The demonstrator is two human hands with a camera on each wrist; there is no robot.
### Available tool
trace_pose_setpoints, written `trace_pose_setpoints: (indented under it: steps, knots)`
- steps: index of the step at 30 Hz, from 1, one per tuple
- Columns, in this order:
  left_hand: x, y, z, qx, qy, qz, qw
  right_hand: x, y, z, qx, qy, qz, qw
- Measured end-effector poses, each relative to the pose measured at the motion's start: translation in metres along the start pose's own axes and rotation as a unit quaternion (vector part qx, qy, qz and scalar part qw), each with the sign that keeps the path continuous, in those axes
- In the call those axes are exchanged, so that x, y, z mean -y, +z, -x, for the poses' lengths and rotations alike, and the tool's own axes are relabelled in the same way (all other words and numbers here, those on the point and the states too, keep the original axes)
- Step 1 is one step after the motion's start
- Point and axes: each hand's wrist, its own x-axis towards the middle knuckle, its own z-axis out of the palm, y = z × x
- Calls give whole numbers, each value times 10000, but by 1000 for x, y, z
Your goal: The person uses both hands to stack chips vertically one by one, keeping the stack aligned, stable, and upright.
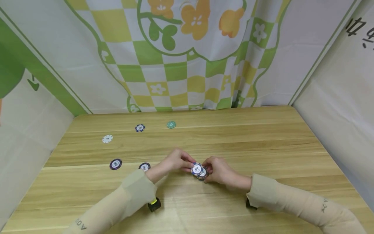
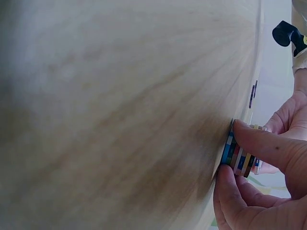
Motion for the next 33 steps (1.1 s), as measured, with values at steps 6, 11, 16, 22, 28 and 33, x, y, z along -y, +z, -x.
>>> trace_pose_setpoints:
  steps: [6,11,16,22,28,33]
  knots:
    - [-3,7,1,-182,-115,-228,9995,1,0,0,19,79,-13,10000]
    - [-4,12,1,-333,-144,-491,9981,2,0,0,13,76,27,10000]
    - [-5,15,1,-338,-66,-731,9967,2,0,0,-5,72,18,10000]
    - [-7,17,2,-358,23,-1004,9943,1,1,-1,-51,24,0,10000]
    - [-7,18,3,-415,165,-1216,9916,0,2,-2,-55,-6,-15,10000]
    - [-7,19,2,-413,239,-1238,9912,0,2,-2,-51,-18,-13,10000]
